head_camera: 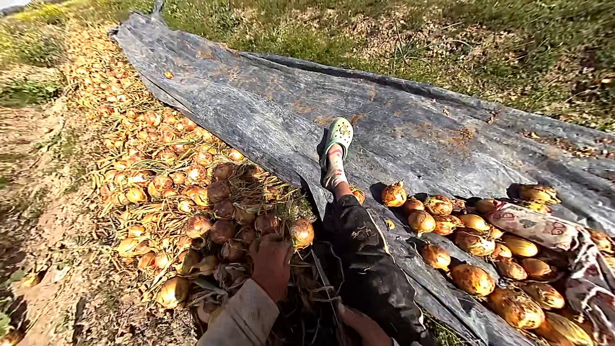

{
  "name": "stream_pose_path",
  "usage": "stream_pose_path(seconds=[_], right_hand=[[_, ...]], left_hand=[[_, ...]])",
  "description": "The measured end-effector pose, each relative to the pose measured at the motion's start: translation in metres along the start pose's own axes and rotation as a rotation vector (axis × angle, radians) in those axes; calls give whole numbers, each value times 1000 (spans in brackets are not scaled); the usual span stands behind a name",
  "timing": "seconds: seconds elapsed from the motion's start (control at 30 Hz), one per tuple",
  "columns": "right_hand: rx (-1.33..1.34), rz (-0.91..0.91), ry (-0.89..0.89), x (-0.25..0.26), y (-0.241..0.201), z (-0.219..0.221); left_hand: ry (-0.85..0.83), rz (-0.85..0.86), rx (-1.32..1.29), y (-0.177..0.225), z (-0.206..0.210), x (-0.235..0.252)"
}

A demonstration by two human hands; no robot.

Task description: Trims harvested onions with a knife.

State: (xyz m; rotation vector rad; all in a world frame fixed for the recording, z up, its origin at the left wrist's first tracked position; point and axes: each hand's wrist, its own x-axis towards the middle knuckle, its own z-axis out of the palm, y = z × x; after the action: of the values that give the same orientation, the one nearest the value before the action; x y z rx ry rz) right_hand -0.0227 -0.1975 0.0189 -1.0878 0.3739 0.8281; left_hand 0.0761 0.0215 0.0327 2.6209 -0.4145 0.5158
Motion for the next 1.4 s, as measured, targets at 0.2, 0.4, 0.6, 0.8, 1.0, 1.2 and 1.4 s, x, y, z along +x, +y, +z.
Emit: stream_pose_path(seconds=[0.2, 0.4, 0.6, 0.8, 1.0, 1.2, 1.4], right_hand=[[237, -108, 91, -3, 13, 11], [265, -148, 281, -10, 10, 14], [5, -898, 477, -2, -43, -23], [-98, -977, 575, -21, -82, -57], [-80, -810, 688, -48, -91, -111], [-2, -721, 524, -34, -53, -89], [-72, -724, 369, -37, -40, -59]], left_hand=[[-129, 114, -159, 84, 7, -99], [-360, -26, -266, 100, 11, -90], [9, 423, -390, 118, 34, 23], [-129, 160, -393, 124, 45, 78], [-968, -346, 188, -11, 74, 83], [-1230, -195, 452, -63, 80, 48], [-1300, -326, 394, -54, 62, 42]])
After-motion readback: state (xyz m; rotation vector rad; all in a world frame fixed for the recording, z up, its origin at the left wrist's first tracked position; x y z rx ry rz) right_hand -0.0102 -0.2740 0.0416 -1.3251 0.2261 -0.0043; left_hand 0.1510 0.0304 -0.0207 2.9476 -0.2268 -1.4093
